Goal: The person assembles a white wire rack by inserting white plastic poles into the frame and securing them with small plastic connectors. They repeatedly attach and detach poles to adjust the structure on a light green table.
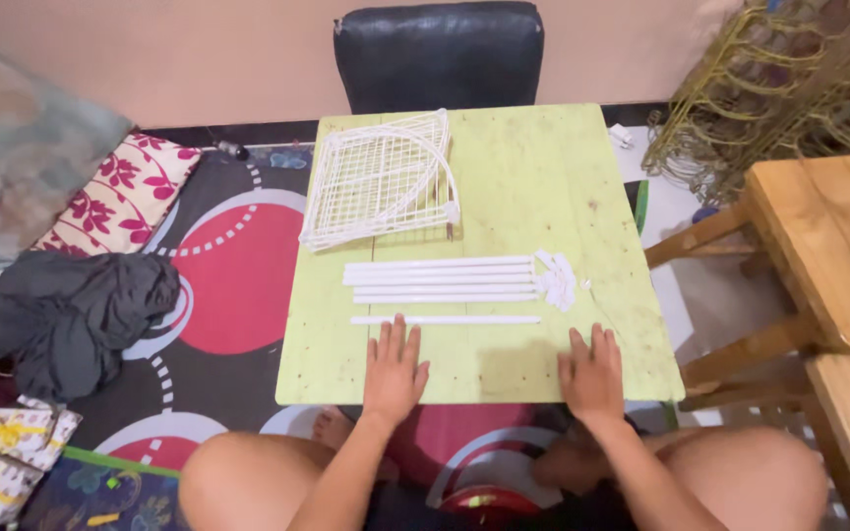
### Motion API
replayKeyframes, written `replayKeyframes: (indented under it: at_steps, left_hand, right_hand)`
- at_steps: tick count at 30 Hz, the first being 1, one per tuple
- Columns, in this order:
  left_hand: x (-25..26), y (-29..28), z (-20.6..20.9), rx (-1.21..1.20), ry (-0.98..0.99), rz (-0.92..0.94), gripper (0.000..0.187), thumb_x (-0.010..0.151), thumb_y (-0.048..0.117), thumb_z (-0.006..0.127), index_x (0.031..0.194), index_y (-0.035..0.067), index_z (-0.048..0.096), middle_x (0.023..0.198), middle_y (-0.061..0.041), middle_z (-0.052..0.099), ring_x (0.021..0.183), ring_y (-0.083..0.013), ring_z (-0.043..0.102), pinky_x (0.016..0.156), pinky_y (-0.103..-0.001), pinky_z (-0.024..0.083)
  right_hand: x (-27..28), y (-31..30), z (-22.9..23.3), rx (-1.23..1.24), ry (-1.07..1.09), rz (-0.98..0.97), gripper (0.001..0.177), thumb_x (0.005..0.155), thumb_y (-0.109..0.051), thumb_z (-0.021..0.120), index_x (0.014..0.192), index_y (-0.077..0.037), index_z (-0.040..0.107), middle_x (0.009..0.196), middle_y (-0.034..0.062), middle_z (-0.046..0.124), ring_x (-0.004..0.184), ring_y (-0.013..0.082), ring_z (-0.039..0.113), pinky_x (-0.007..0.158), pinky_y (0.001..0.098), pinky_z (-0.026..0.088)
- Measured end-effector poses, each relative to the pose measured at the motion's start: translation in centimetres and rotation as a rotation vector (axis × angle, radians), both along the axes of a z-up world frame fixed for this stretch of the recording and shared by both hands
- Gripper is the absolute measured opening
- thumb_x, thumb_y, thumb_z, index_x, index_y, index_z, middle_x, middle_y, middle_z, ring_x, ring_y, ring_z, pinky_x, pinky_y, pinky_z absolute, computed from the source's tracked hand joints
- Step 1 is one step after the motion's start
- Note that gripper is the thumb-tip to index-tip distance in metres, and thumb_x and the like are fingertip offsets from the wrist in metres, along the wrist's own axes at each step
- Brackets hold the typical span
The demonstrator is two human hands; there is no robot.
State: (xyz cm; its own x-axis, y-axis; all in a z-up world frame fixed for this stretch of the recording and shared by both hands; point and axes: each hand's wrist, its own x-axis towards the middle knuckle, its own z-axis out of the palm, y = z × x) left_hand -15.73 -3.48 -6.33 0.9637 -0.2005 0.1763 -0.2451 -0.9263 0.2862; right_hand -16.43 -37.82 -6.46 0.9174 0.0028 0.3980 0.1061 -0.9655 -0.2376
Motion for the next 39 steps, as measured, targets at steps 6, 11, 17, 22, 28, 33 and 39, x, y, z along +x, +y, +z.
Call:
replayKeyframes:
  at_steps: [6, 11, 17, 22, 28, 33, 39]
  left_hand:
    - [-0.4, -0.3, 0.3, 0.092, 0.077, 0.036, 0.063, 0.097, 0.037, 0.054, 0.151, 0.007, 0.041, 0.166, -0.020, 0.019, 0.150, -0.0430, 0.021, 0.116, -0.064, 0.022]
    - [-0.6, -0.6, 1.4, 0.084, 0.172, 0.044, 0.068, 0.096, 0.036, 0.051, 0.157, 0.014, 0.032, 0.167, -0.019, 0.011, 0.152, -0.0429, 0.010, 0.118, -0.065, 0.013]
    - [0.1, -1.2, 2.7, 0.060, 0.226, 0.052, 0.074, 0.094, 0.038, 0.054, 0.158, 0.014, 0.028, 0.168, -0.020, 0.005, 0.153, -0.0441, 0.002, 0.119, -0.066, 0.007]
    - [0.6, -2.3, 1.5, 0.057, 0.099, 0.067, 0.076, 0.091, 0.035, 0.057, 0.156, 0.007, 0.031, 0.166, -0.021, 0.013, 0.153, -0.0447, 0.006, 0.119, -0.065, 0.008]
    - [0.4, -2.7, -0.5, 0.046, 0.042, 0.066, 0.066, 0.096, 0.035, 0.053, 0.152, 0.004, 0.036, 0.164, -0.021, 0.022, 0.151, -0.0444, 0.013, 0.118, -0.064, 0.012]
    - [0.7, -2.4, -0.4, 0.025, 0.046, 0.047, 0.066, 0.094, 0.035, 0.054, 0.151, 0.005, 0.038, 0.161, -0.023, 0.023, 0.149, -0.0451, 0.015, 0.117, -0.064, 0.012]
    - [0.7, -2.4, 0.3, -0.069, 0.002, 0.050, 0.066, 0.090, 0.030, 0.059, 0.148, 0.005, 0.042, 0.158, -0.025, 0.028, 0.148, -0.0461, 0.018, 0.118, -0.064, 0.013]
  right_hand:
    - [-0.9, 0.8, 0.7, 0.004, -0.001, 0.058, 0.050, 0.087, -0.027, 0.068, 0.132, -0.006, 0.062, 0.141, 0.0362, 0.049, 0.130, 0.0564, 0.045, 0.111, 0.0560, 0.038]
    - [-1.3, 1.9, 1.1, -0.003, 0.041, 0.093, 0.049, 0.085, -0.026, 0.069, 0.132, -0.010, 0.063, 0.140, 0.0350, 0.050, 0.128, 0.0558, 0.046, 0.110, 0.0566, 0.039]
    - [-1.2, 2.1, 1.2, 0.006, -0.003, 0.096, 0.052, 0.086, -0.026, 0.068, 0.134, -0.009, 0.060, 0.140, 0.0349, 0.050, 0.129, 0.0548, 0.046, 0.110, 0.0573, 0.038]
    - [-1.0, 2.4, 0.7, 0.015, 0.057, 0.075, 0.051, 0.088, -0.030, 0.067, 0.135, -0.013, 0.059, 0.143, 0.0294, 0.049, 0.134, 0.0493, 0.042, 0.112, 0.0560, 0.035]
    - [-0.3, 3.2, 0.1, -0.065, 0.101, -0.011, 0.051, 0.087, -0.036, 0.065, 0.133, -0.016, 0.060, 0.144, 0.0255, 0.047, 0.136, 0.0471, 0.039, 0.113, 0.0580, 0.030]
    - [-0.4, 3.8, 0.2, 0.009, -0.052, 0.005, 0.047, 0.090, -0.034, 0.062, 0.132, -0.015, 0.061, 0.142, 0.0247, 0.048, 0.136, 0.0466, 0.041, 0.114, 0.0583, 0.031]
    - [-0.2, 4.2, 0.5, 0.044, -0.033, -0.038, 0.046, 0.084, -0.032, 0.066, 0.128, -0.017, 0.064, 0.140, 0.0226, 0.051, 0.134, 0.0445, 0.043, 0.114, 0.0570, 0.033]
